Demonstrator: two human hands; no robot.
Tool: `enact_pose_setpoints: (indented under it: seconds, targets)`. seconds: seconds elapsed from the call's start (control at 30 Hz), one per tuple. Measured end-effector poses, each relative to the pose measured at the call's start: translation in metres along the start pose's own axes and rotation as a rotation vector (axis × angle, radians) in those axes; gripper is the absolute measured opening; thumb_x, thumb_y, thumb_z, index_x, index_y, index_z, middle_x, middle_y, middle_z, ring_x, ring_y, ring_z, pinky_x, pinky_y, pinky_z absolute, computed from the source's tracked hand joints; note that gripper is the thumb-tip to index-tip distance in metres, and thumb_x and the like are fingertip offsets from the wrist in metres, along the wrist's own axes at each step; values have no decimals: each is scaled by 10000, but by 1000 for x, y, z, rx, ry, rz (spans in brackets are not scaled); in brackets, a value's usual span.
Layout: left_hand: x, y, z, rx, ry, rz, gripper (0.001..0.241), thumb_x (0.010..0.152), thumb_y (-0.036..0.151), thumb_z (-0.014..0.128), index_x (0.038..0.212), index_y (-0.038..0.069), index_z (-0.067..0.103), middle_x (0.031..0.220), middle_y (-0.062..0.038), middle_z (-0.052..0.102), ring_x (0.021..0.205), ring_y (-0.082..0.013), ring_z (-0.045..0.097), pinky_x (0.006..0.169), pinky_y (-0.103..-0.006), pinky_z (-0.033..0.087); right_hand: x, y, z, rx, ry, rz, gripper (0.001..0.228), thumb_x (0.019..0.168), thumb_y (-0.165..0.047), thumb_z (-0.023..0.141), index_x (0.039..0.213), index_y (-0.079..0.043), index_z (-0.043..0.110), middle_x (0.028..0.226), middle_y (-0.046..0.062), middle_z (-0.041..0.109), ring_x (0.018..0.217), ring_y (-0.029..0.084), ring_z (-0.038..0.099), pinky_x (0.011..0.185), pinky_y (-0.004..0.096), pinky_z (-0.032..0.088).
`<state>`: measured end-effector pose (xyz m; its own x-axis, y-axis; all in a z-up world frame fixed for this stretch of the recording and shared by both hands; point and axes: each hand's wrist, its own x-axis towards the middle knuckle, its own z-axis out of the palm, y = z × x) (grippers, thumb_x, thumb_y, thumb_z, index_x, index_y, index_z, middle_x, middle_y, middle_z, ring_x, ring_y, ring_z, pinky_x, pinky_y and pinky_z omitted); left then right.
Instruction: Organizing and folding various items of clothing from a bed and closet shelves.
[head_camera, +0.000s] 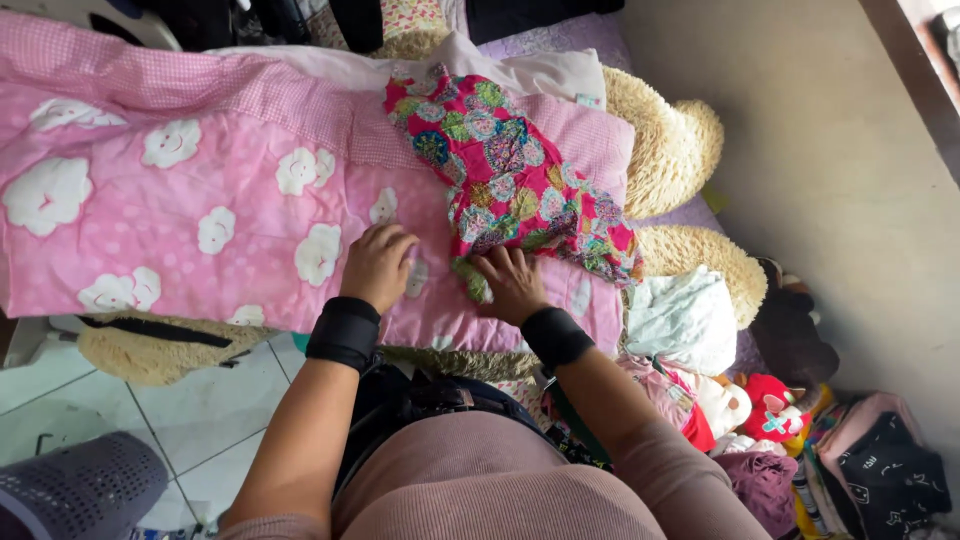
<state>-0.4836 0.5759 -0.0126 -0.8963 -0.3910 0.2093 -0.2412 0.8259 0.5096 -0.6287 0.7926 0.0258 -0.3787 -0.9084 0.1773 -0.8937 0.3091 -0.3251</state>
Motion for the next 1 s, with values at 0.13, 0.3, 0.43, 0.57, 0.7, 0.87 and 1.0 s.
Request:
enact_pose_setpoints:
  seconds: [0.13, 0.3, 0.43, 0.57, 0.7, 0.87, 1.0]
  targets:
    - [9, -8, 2, -44, -96, 5, 245, 885, 161, 724, 1128, 170, 692, 1211, -25, 679, 1244, -272, 601, 1007, -468, 475, 1, 38, 16, -20, -155, 200, 551, 761, -359, 771, 1284, -220, 665, 1099, 55, 675, 1049, 281, 629, 850, 503, 504]
    - [43, 17, -1, 33, -128, 31, 507, 878, 287, 770, 1334, 163, 587, 1300, -52, 634, 1269, -303, 574, 978, -525, 488, -62, 143, -25, 1080, 33, 715, 266, 1097, -225, 535, 1194, -33, 692, 958, 157, 705, 877, 277, 683, 773, 434, 550]
    - [87, 62, 3, 69, 1, -18, 1069, 660, 456, 853, 1532, 159, 310, 1531, -167, 407, 1320, -407, 444, 847, -651, 477, -122, 116, -147, 82, 502, 311, 385, 1113, -142, 539, 1434, 70, 517, 1336, 238, 611, 1235, 352, 604, 1072, 410, 479]
    - [124, 122, -4, -25, -131, -17, 1022, 668, 416, 866, 1548, 252, 373, 1592, -145, 338, 1407, -480, 383, 824, -720, 476, -128, 25, -231, 1039, 616, 344, 448, 960, -118, 688, 1378, 0, 575, 1278, 75, 690, 1169, 164, 669, 1045, 334, 535]
    - [145, 119, 62, -67, -93, 161, 387, 865, 253, 696, 1249, 270, 657, 1474, -110, 552, 1259, -378, 572, 889, -545, 553, -147, 9, -242, 713, 623, 538, 401, 926, -43, 760, 1286, 7, 588, 1146, 65, 694, 1022, 129, 653, 896, 308, 540]
    - [175, 94, 54, -157, -56, 70, 214, 963, 135, 525, 1114, 173, 671, 996, -188, 729, 915, -453, 679, 783, -577, 526, -152, 71, -234, 748, 834, 591, 213, 1046, -109, 659, 1234, -20, 614, 1109, 4, 708, 1001, 77, 656, 893, 253, 535]
    - [205, 52, -23, -104, 162, -14, 154, 1009, 169, 554, 1119, 193, 659, 917, -189, 719, 850, -463, 668, 725, -604, 493, -121, 149, -200, 418, 667, 769, 233, 1087, -241, 666, 1127, -11, 680, 985, 83, 720, 883, 129, 636, 790, 316, 540]
